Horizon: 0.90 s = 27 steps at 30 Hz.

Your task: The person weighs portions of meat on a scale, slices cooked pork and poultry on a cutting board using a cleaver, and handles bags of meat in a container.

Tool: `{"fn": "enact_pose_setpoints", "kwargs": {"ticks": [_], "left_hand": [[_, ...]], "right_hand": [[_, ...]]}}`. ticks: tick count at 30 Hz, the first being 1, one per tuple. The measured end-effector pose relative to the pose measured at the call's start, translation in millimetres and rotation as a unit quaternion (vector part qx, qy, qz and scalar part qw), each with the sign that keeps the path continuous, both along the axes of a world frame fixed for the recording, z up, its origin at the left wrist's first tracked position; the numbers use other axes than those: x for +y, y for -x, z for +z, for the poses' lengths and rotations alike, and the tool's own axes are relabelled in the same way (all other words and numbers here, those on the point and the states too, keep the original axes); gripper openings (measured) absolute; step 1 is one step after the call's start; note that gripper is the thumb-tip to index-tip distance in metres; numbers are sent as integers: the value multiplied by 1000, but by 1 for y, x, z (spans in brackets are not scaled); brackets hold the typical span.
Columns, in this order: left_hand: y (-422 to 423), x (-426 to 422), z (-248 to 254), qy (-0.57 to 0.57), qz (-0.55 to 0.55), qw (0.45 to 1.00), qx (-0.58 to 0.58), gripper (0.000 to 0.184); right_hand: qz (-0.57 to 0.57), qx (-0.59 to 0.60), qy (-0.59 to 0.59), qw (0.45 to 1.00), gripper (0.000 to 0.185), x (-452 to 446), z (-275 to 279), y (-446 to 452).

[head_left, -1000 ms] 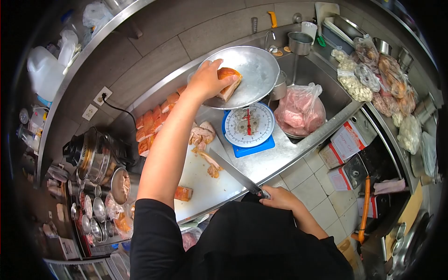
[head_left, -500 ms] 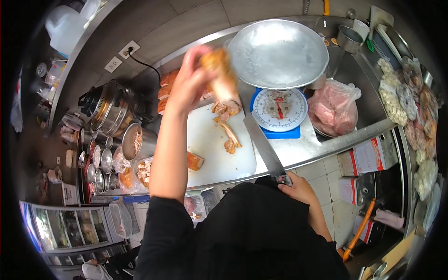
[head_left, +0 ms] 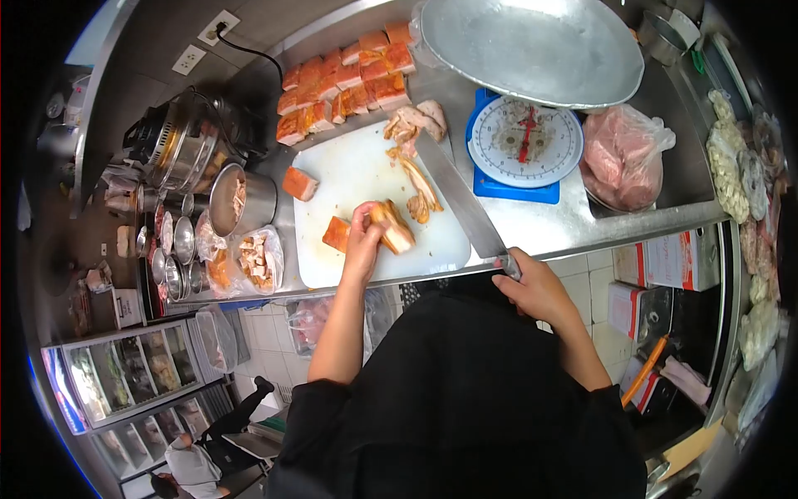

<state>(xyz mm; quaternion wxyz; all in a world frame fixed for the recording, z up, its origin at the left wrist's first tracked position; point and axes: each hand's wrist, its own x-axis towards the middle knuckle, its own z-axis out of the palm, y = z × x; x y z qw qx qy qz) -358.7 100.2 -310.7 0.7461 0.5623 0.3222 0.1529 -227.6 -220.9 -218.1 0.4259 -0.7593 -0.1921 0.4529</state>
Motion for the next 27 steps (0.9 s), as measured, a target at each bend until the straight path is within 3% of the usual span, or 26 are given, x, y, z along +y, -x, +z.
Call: {"fn": "enact_pose_setpoints", "kwargs": {"ticks": [2, 3, 5, 6, 8, 11, 17, 27], "left_hand": [[4, 3, -7, -110, -2, 991, 78, 40], [4, 5, -11, -109, -5, 991, 81, 40], [3, 7, -12, -409, -12, 909, 77, 36], [3, 5, -6, -409, -15, 909, 80, 36], [0, 1, 7, -580, 11, 812, 56, 32], [0, 9, 5, -593, -52, 803, 39, 26], [-13, 10, 3, -604, -64, 790, 86, 15], [-8, 11, -9, -593, -74, 798, 77, 22]], "right_hand": [[9, -30, -9, 999, 34, 6, -11, 8], [26, -65, -3, 998, 36, 11, -14, 11], [54, -109, 6, 993, 37, 18, -15, 17], [52, -105, 5, 993, 37, 21, -13, 20], [79, -157, 15, 984, 34, 28, -10, 25], [86, -197, -15, 976, 36, 32, -23, 36], [130, -210, -14, 969, 30, 43, -15, 46], [191, -128, 30, 973, 25, 49, 0, 51]]}}
